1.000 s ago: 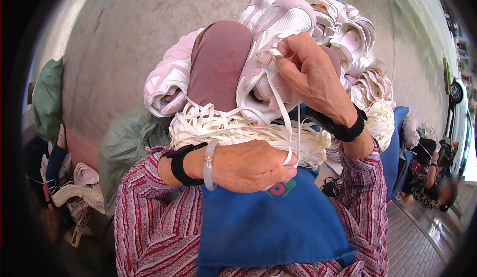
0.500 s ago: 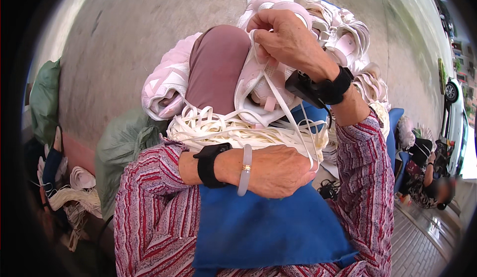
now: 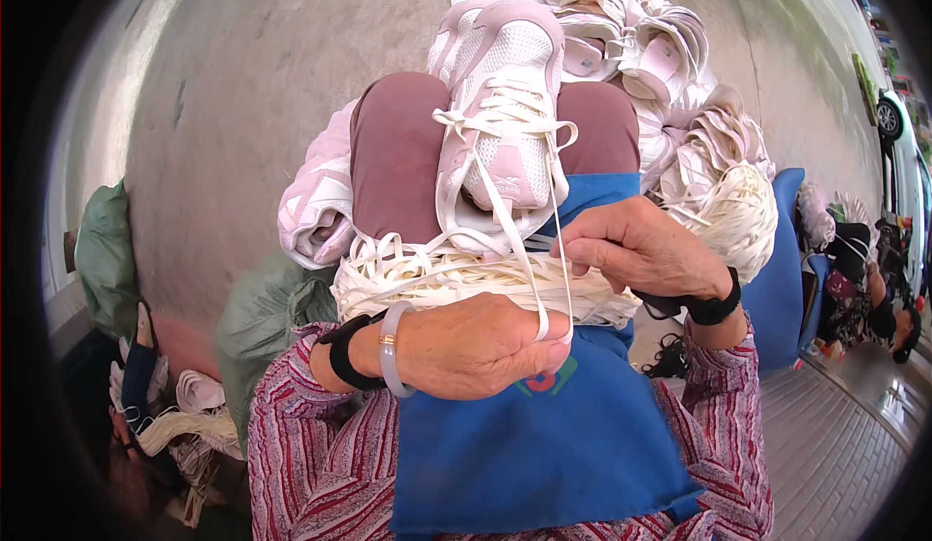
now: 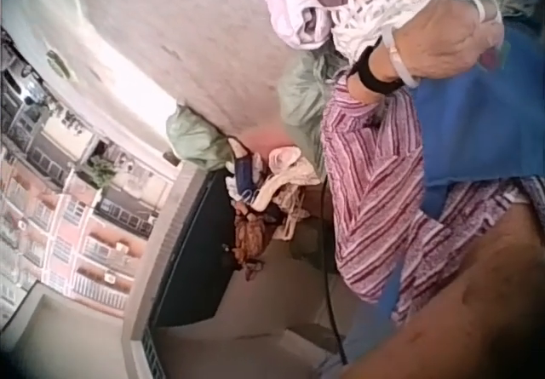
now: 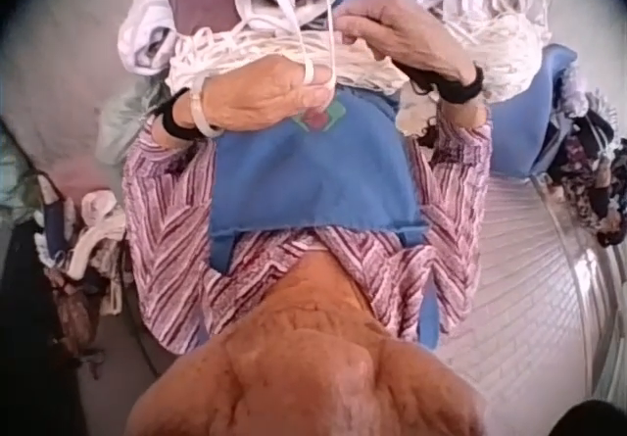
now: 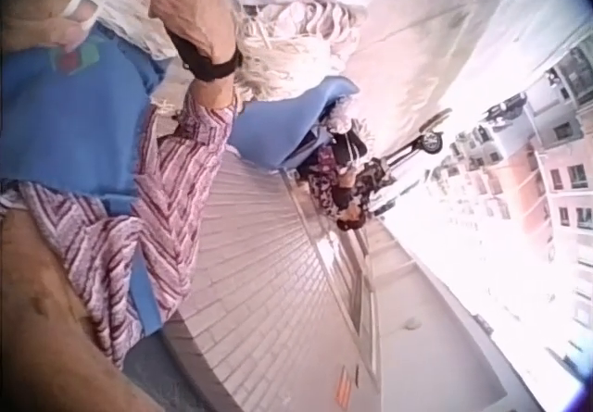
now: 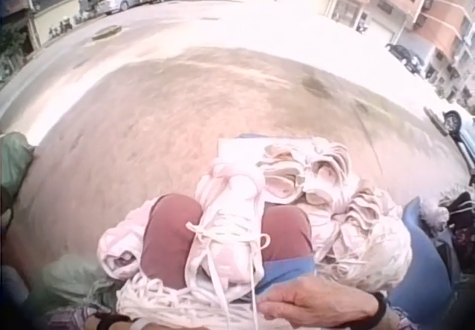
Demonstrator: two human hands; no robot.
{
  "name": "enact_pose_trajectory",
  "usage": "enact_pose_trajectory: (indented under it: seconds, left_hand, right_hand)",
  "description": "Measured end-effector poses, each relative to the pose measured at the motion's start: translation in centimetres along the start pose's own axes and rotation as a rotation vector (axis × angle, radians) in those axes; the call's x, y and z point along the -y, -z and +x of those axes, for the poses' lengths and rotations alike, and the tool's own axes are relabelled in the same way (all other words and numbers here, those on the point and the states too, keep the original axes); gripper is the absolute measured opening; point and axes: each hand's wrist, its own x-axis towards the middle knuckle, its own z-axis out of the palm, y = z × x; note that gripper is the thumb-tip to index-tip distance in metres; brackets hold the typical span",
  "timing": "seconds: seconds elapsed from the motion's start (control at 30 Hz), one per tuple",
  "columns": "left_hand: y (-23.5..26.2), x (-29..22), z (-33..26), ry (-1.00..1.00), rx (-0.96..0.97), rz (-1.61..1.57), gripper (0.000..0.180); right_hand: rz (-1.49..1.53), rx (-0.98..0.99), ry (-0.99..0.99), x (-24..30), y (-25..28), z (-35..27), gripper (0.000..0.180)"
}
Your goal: The recorder is threading laces into a white sneaker upper.
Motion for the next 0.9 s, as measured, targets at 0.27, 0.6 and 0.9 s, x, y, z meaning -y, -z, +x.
enact_pose_trajectory:
  seconds: [0.27,0.6,0.9]
  left_hand:
    - [-0.2,0.6,1.5,0.086,-0.1,0.08,0.036]
    - [4.8,0.7,-0.9,0.223,-0.907,0.143,0.033]
    - [9.7,2.4,1.5,0.146,-0.917,0.236,0.014]
  right_hand:
    - [0.658,-0.006,0.193,-1.0,-2.6,2.8,0.031]
    - [0.654,0.099,0.176,-1.6,-2.0,2.0,0.027]
    - [0.645,0.15,0.213,-2.1,-2.0,2.4,0.03]
